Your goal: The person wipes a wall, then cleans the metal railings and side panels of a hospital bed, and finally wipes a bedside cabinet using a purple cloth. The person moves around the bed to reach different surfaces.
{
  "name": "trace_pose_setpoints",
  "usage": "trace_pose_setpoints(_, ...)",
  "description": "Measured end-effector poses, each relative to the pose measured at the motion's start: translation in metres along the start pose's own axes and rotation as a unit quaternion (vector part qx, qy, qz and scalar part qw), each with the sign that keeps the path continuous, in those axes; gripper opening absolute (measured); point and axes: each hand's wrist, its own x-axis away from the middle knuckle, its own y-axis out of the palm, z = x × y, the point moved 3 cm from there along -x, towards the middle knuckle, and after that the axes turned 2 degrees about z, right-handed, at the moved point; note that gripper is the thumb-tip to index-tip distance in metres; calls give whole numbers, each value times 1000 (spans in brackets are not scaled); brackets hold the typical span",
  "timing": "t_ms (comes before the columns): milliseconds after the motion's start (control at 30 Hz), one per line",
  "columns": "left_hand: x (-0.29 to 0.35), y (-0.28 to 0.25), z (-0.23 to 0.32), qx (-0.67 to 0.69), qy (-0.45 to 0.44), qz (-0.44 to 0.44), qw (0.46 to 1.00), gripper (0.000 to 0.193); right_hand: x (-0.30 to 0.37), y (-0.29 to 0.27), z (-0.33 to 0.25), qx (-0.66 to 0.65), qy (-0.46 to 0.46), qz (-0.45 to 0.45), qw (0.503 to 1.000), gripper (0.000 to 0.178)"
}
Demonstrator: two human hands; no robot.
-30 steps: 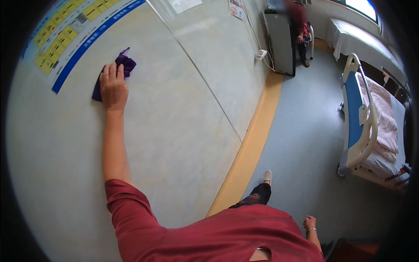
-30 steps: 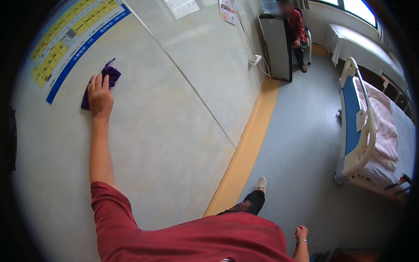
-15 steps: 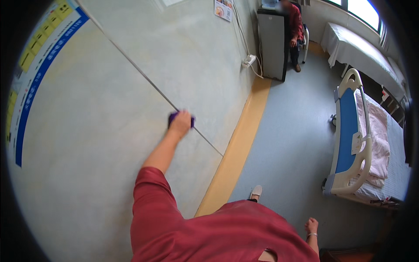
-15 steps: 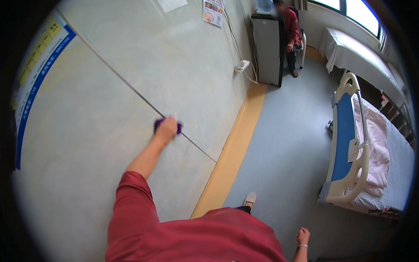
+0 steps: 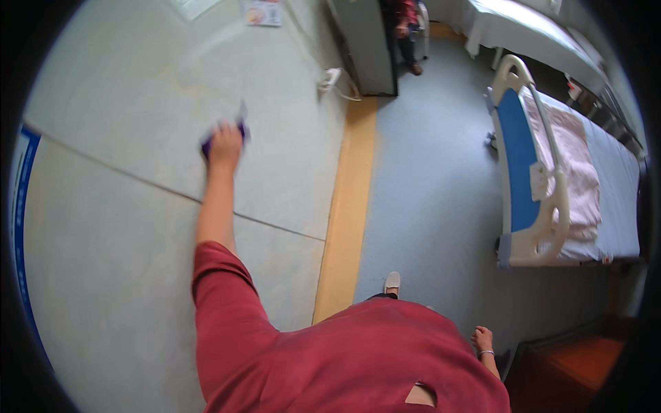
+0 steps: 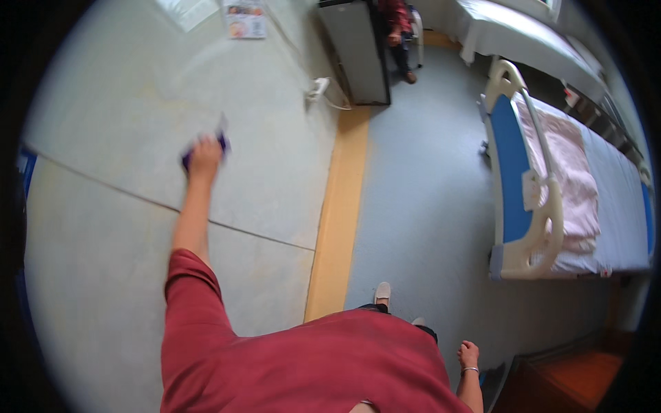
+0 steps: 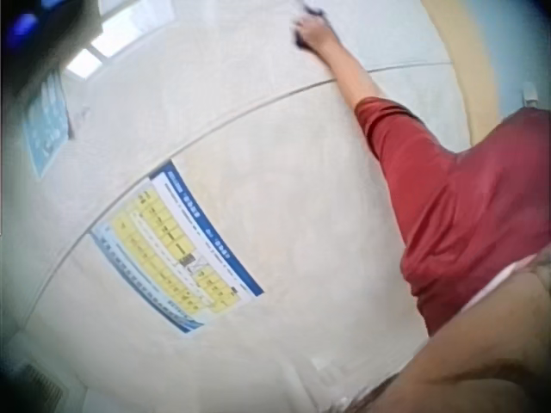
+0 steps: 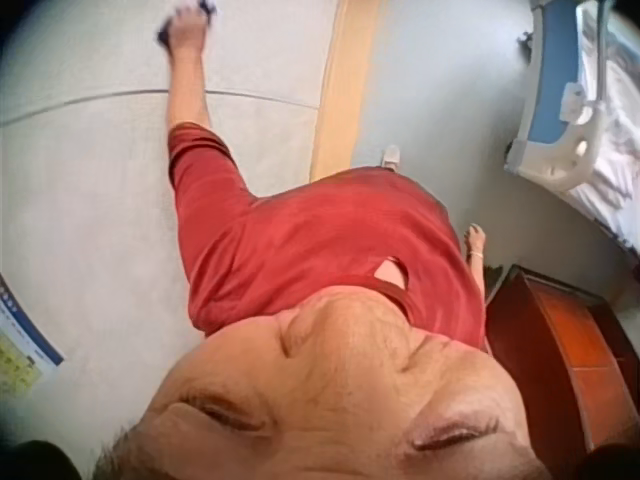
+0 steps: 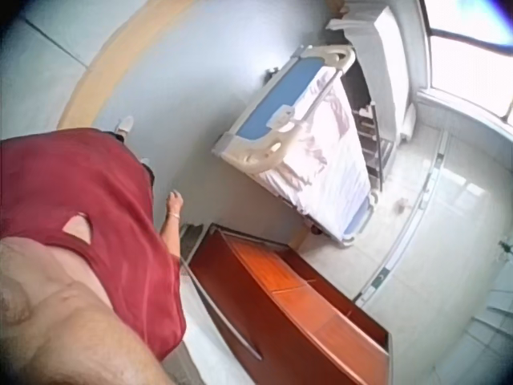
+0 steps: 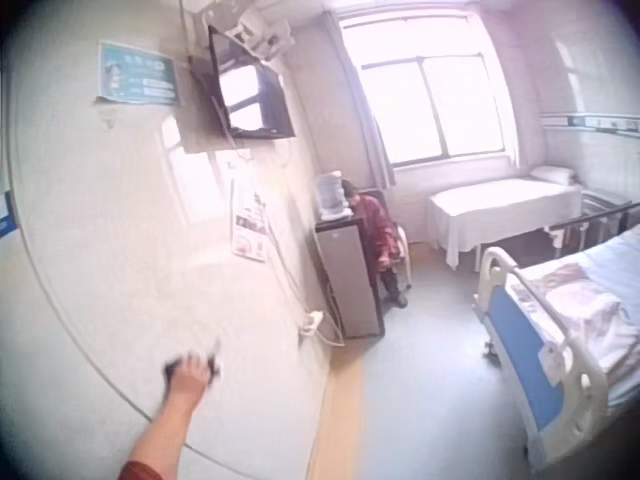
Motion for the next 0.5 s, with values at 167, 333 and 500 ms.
trace_pose_setpoints(167, 244, -46, 230, 270, 265, -501, 778, 29, 11, -20, 64, -1, -66, 75, 995, 19)
trace_pose_setpoints(333, 326, -136, 289, 565, -103, -597, 560, 27, -2, -41, 111, 80, -28, 147, 986, 19)
trace_pose_setpoints(500, 168, -242, 347, 823, -327, -395, 245, 15, -1, -59, 27, 109, -122, 118, 980, 25)
